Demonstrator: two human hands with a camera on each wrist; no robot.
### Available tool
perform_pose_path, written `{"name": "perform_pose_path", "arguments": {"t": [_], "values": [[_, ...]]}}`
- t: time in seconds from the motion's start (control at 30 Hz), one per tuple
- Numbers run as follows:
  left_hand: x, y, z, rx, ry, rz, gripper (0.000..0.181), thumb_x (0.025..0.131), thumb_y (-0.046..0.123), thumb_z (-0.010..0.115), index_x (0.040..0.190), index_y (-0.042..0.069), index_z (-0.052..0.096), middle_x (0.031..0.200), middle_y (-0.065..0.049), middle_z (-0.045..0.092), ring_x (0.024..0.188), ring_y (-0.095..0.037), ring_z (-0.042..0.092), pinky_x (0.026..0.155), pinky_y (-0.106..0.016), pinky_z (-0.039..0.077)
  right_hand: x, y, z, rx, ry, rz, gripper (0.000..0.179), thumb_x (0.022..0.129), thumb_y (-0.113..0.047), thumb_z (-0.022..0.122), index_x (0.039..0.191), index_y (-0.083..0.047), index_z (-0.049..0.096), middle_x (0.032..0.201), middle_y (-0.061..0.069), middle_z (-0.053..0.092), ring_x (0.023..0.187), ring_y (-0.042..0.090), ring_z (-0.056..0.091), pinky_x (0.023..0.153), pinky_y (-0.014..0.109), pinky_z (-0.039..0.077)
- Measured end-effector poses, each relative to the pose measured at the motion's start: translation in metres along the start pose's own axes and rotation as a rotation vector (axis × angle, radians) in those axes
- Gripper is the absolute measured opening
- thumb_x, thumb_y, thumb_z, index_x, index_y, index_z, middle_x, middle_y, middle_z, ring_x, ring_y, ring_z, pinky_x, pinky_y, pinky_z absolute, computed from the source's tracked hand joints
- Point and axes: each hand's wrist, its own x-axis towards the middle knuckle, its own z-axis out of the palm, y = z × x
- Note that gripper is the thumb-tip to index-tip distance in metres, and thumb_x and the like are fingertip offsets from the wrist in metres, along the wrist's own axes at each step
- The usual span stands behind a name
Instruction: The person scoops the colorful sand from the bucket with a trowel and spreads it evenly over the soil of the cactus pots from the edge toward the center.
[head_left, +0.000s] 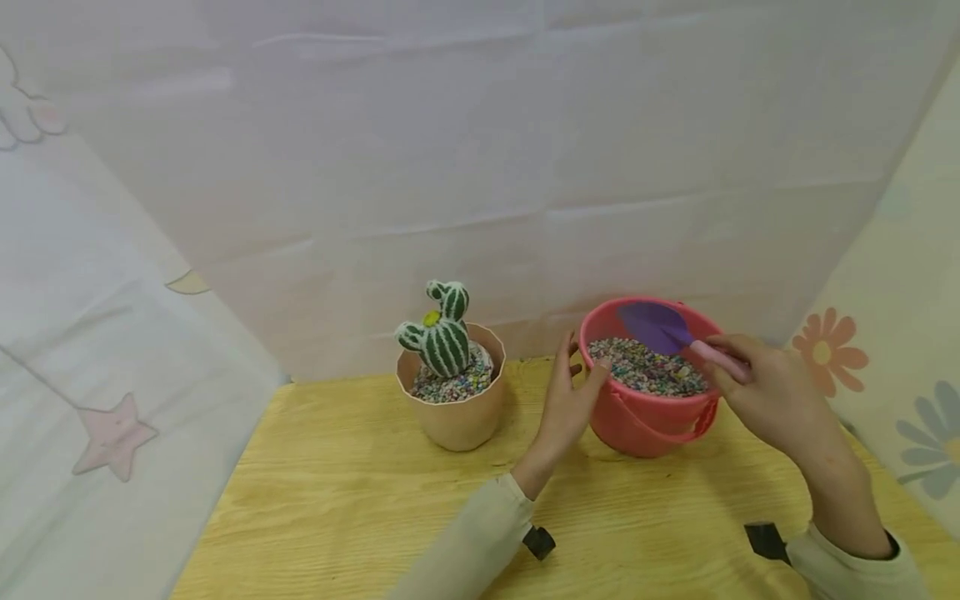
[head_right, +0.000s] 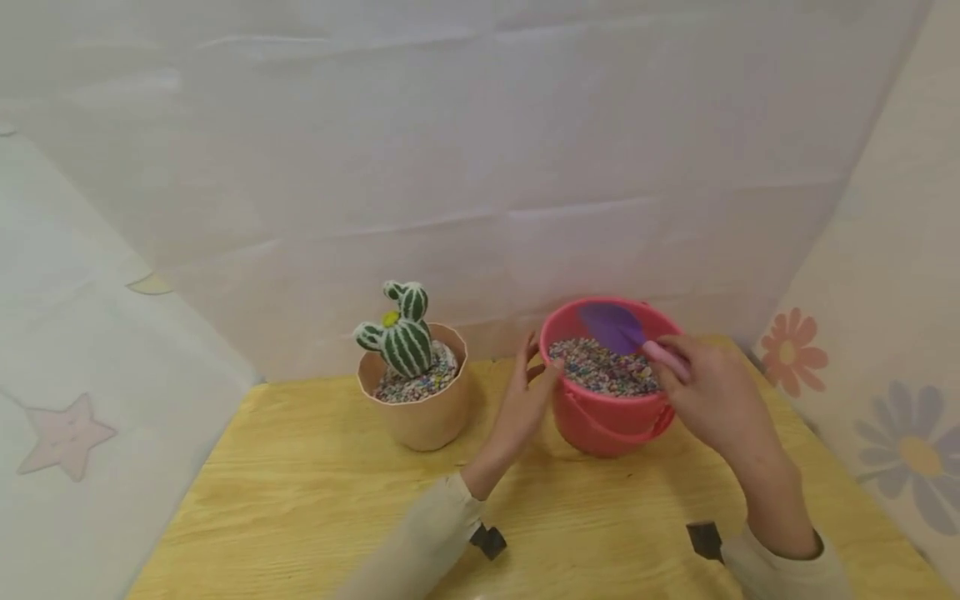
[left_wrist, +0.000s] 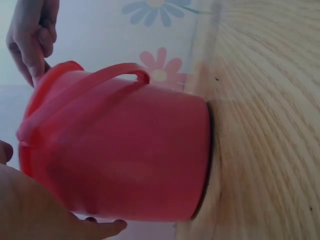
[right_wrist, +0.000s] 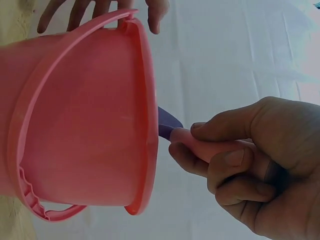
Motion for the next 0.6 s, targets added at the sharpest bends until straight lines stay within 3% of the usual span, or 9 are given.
{"name": "perform_pose_path", "arguments": {"t": [0.13,0.23,0.33,0.43,0.5,0.6], "values": [[0.005,-0.008,0.008,-0.065,0.007,0.073,0.076,0.098,0.033,0.067,0.161,0.037,0.025,0.159,0.002,0.035,0.137,-0.031,0.044,0.092,-0.035,0.053,-0.002,-0.001,0.002,-0.034,-0.028,0.024,0.032,0.096,-0.013,0.070,0.120,0.009,0.067,0.101,0.031,0.069,0.070,0.036,0.067,0.059,0.046,0.051],[0.005,-0.013,0.010,-0.079,0.025,0.091,0.074,0.098,0.029,0.068,0.160,0.040,0.028,0.158,-0.001,0.037,0.139,-0.031,0.042,0.091,-0.034,0.053,-0.001,-0.001,0.006,-0.078,-0.057,-0.003,0.033,0.098,-0.016,0.069,0.119,0.010,0.068,0.100,0.030,0.070,0.075,0.042,0.068,0.062,0.054,0.052],[0.005,-0.019,0.008,-0.090,0.025,0.084,0.074,0.098,0.029,0.067,0.159,0.041,0.028,0.156,-0.004,0.039,0.138,-0.031,0.042,0.090,-0.032,0.053,0.007,0.000,0.009,-0.146,-0.123,-0.075,0.020,0.100,-0.017,0.067,0.097,0.003,0.071,0.076,0.013,0.067,0.061,0.027,0.061,0.056,0.044,0.048],[0.007,-0.025,0.007,-0.105,0.011,0.102,0.073,0.100,0.028,0.065,0.160,0.040,0.026,0.155,-0.009,0.040,0.135,-0.033,0.045,0.088,-0.031,0.054,0.020,0.001,0.007,-0.208,-0.225,-0.127,0.024,0.101,-0.016,0.064,0.078,-0.011,0.061,0.063,-0.005,0.049,0.054,0.014,0.044,0.054,0.034,0.037],[0.008,-0.026,0.008,-0.122,-0.007,0.121,0.072,0.102,0.026,0.062,0.161,0.039,0.024,0.155,-0.012,0.039,0.133,-0.034,0.048,0.087,-0.031,0.055,0.027,0.003,0.004,-0.259,-0.280,-0.142,0.025,0.101,-0.013,0.064,0.076,-0.014,0.057,0.062,-0.007,0.044,0.054,0.013,0.040,0.052,0.033,0.034],[0.009,-0.026,0.012,-0.140,-0.035,0.139,0.072,0.104,0.026,0.059,0.162,0.039,0.019,0.157,-0.013,0.035,0.130,-0.032,0.052,0.087,-0.030,0.055,0.034,0.006,-0.002,-0.357,-0.321,-0.170,0.019,0.097,-0.009,0.066,0.079,-0.013,0.059,0.064,-0.005,0.048,0.055,0.015,0.044,0.048,0.034,0.034]]}}
